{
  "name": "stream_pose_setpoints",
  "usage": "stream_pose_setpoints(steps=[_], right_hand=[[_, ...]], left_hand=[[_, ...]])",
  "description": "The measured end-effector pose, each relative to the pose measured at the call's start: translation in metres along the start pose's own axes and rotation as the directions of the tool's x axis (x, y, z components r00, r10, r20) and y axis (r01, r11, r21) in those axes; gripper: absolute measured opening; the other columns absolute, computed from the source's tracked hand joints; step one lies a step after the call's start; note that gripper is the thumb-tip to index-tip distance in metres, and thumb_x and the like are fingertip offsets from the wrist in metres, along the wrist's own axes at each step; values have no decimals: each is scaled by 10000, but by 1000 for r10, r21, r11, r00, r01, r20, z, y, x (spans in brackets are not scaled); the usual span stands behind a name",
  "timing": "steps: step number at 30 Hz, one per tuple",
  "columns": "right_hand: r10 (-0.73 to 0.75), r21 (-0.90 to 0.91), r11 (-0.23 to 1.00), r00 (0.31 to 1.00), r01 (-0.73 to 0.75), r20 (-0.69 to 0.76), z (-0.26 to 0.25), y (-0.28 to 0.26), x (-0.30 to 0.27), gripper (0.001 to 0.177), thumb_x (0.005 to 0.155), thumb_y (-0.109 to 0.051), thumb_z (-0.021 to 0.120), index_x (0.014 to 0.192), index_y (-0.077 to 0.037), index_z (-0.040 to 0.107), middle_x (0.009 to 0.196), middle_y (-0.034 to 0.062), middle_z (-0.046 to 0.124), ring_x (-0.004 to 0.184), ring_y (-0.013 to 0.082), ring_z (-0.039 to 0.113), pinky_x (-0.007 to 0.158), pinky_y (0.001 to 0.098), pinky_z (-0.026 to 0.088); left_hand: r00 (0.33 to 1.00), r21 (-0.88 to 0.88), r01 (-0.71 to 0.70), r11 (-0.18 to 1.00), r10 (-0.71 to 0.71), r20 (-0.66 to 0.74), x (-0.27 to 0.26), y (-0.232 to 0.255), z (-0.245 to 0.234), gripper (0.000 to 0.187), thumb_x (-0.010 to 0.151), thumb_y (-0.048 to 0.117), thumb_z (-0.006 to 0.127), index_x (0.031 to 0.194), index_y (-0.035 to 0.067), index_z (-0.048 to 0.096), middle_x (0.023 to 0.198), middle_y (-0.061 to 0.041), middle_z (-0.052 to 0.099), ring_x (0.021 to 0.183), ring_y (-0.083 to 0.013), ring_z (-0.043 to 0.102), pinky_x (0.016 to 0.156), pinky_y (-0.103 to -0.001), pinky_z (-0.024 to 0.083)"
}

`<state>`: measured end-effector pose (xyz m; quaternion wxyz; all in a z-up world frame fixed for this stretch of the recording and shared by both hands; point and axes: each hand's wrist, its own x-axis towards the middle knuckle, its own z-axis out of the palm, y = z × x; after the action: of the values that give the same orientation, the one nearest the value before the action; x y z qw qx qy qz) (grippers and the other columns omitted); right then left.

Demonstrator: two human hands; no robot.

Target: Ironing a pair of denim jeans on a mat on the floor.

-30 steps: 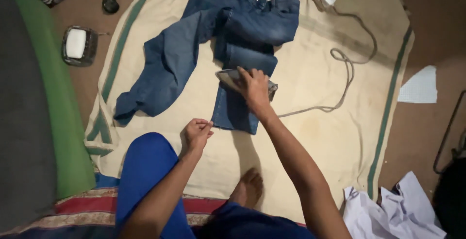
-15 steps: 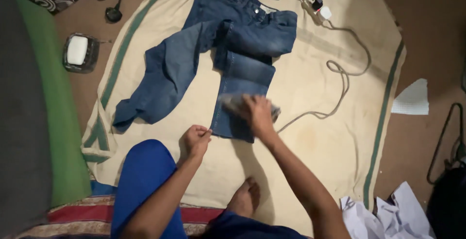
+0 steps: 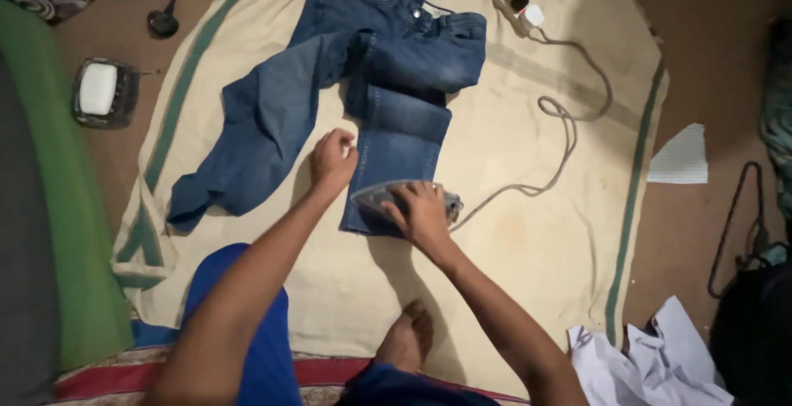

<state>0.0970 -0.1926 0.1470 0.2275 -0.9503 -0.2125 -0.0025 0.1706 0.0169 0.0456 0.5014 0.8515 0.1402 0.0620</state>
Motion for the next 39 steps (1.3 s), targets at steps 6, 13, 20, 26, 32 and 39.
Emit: stream_pose_setpoints(steps=[6, 13, 20, 26, 32, 39], right_hand=[[159, -26, 986, 984, -162, -83, -4, 19, 69, 369, 937, -395, 716, 1133, -84, 750, 1068, 149, 696, 1020, 344, 597, 897, 476, 417], [-57, 109, 993, 998, 53, 32, -10, 11, 19, 365, 909, -375, 718, 1105, -73, 771, 1034, 175, 743, 985, 376, 659, 886, 492, 452], [180, 81, 981, 982, -176, -50, -27, 39, 65, 398, 907, -407, 707, 1102, -66, 773, 1028, 182, 751, 957, 375, 696, 901, 525, 489], [137, 174, 968, 961, -182, 240, -22, 14, 30, 373, 920, -436, 687, 1130, -143, 780, 1099, 136, 753, 1023, 326, 704, 989, 480, 517], [89, 54, 994, 991, -95, 98, -2, 18, 42, 409, 888, -406, 705, 1166, -111, 767, 1199, 165, 709, 1115, 358, 595, 990, 586, 384], [199, 124, 969, 972, -214, 123, 8, -8, 61, 419, 945, -441, 661, 1186, -112, 758, 1171, 162, 729, 1085, 354, 640, 975, 553, 417]], left_hand=[[935, 306, -341, 889, 289, 206, 41, 25, 20, 208, 838, 136, 688, 1045, 131, 678, 1045, -92, 693, 1052, -338, 631, 923, -527, 424], [962, 122, -228, 966, 205, 178, 29, 43, 19, 183, 879, 140, 673, 1056, 127, 717, 1048, -104, 726, 1016, -324, 682, 897, -451, 510], [988, -179, 139, 974, -126, 86, -31, -16, 7, 211, 914, 113, 682, 1121, 73, 679, 1045, -96, 733, 996, -210, 710, 889, -306, 549], [958, -428, 240, 871, -284, -40, -118, -117, 30, 319, 961, 137, 675, 1242, 7, 601, 1155, -136, 681, 1060, -217, 661, 919, -321, 529], [709, -650, 651, 391, -619, 338, -159, -97, 6, 386, 974, 225, 588, 1331, 83, 555, 1212, -98, 647, 1069, -194, 662, 829, -376, 546], [583, -604, 748, 275, -708, 400, -176, -152, 53, 349, 955, 237, 658, 1258, 71, 610, 1140, -119, 602, 956, -251, 636, 797, -366, 571]])
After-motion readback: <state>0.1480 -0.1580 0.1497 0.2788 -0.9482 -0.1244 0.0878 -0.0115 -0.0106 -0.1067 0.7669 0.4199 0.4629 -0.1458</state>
